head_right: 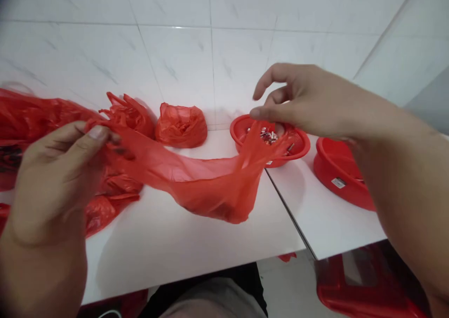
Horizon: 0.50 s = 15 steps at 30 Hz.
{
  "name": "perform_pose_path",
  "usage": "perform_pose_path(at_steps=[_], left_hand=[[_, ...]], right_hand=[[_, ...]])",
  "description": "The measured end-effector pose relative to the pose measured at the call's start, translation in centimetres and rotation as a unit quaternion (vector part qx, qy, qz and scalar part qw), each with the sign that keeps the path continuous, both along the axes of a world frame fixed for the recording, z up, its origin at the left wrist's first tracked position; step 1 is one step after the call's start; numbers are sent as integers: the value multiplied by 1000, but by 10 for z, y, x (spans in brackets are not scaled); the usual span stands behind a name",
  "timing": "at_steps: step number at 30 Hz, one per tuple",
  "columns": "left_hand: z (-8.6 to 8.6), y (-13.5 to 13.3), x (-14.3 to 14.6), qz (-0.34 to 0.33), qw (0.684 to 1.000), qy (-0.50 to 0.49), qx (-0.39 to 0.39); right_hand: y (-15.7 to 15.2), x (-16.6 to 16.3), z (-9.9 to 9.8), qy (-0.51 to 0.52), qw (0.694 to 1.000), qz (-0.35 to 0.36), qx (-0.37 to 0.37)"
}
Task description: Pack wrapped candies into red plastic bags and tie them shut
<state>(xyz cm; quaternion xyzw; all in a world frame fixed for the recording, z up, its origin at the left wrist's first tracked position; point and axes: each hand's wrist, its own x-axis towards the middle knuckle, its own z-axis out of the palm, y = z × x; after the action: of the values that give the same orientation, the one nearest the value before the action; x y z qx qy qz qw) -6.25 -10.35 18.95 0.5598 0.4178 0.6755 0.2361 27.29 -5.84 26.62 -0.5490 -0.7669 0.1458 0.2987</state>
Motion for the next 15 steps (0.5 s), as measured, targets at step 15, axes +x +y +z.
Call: perform_pose_path(at_steps=[15], left_hand=[[10,46,52,-322,884,221,-257]], right_hand=[[5,-133,-25,140,952,261,79]])
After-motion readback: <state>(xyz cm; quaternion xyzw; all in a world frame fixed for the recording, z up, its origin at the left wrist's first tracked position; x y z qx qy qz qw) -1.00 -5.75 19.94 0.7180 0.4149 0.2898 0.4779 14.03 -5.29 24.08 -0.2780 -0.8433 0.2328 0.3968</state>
